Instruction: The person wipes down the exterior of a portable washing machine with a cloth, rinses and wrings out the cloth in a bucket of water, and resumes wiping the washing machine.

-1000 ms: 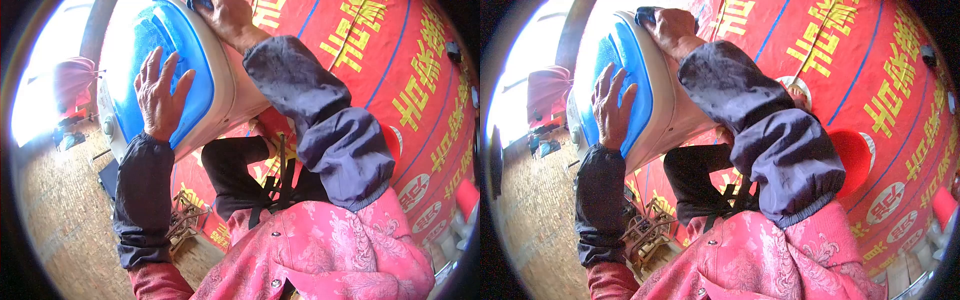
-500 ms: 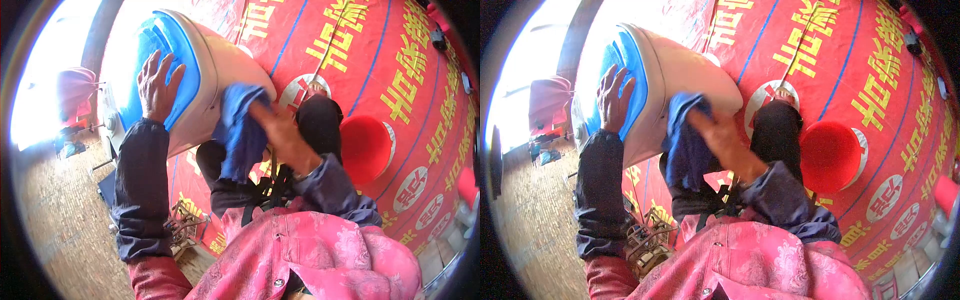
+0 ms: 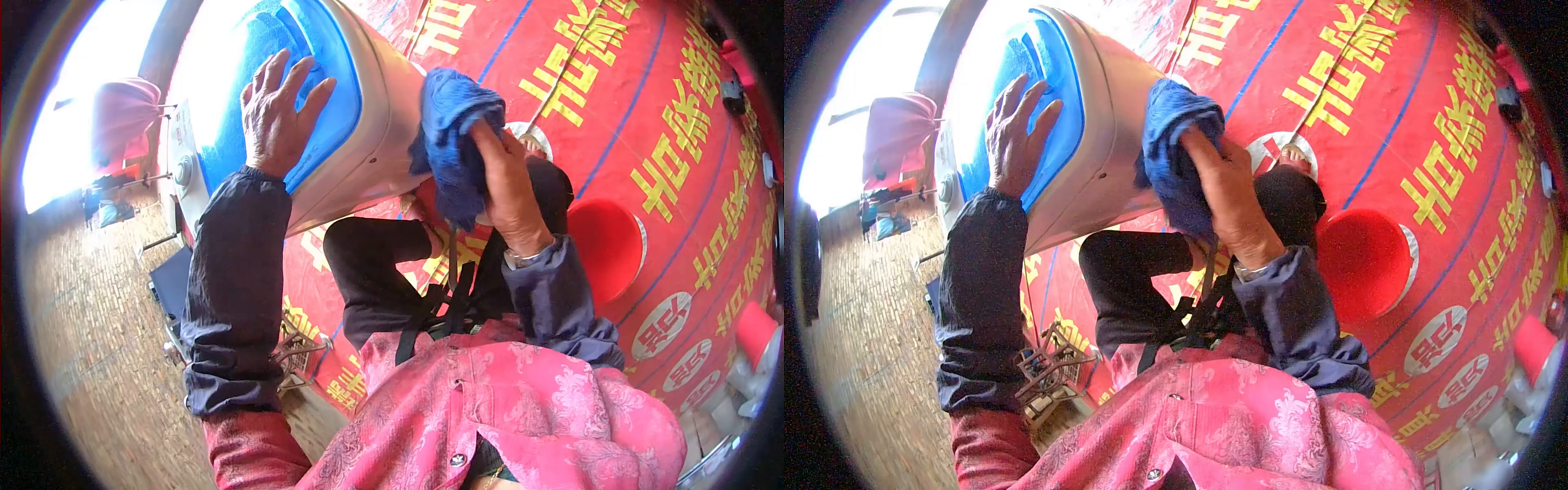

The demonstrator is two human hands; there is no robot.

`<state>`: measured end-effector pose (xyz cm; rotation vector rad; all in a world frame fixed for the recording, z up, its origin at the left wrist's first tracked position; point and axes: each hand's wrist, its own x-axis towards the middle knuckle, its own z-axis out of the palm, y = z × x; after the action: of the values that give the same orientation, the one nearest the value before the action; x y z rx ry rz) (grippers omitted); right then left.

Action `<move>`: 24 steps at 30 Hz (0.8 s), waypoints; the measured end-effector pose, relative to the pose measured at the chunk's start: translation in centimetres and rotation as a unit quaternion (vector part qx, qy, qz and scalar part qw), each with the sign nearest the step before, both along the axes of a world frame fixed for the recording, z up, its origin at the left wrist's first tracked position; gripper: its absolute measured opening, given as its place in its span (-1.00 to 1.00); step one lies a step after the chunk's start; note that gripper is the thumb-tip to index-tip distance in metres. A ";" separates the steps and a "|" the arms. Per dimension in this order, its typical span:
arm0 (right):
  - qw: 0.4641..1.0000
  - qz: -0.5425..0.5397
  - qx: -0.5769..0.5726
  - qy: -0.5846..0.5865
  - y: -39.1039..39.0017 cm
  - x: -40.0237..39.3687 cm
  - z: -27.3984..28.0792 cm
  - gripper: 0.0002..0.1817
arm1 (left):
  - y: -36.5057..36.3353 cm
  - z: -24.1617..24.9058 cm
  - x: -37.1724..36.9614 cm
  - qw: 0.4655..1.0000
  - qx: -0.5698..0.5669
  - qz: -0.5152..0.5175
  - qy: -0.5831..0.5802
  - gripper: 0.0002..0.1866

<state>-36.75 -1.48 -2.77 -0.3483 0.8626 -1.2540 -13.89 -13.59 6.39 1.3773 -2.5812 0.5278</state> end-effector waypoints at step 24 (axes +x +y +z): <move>0.856 -0.254 -0.285 0.349 -10.8 7.9 -2.1 -0.55 | -0.3 0.0 0.0 1.000 0.003 -0.019 -0.020 -0.59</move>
<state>-28.82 -12.23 -4.88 -1.1655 1.2288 -1.9280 -13.86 -13.89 6.40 1.3294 -2.6366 0.5487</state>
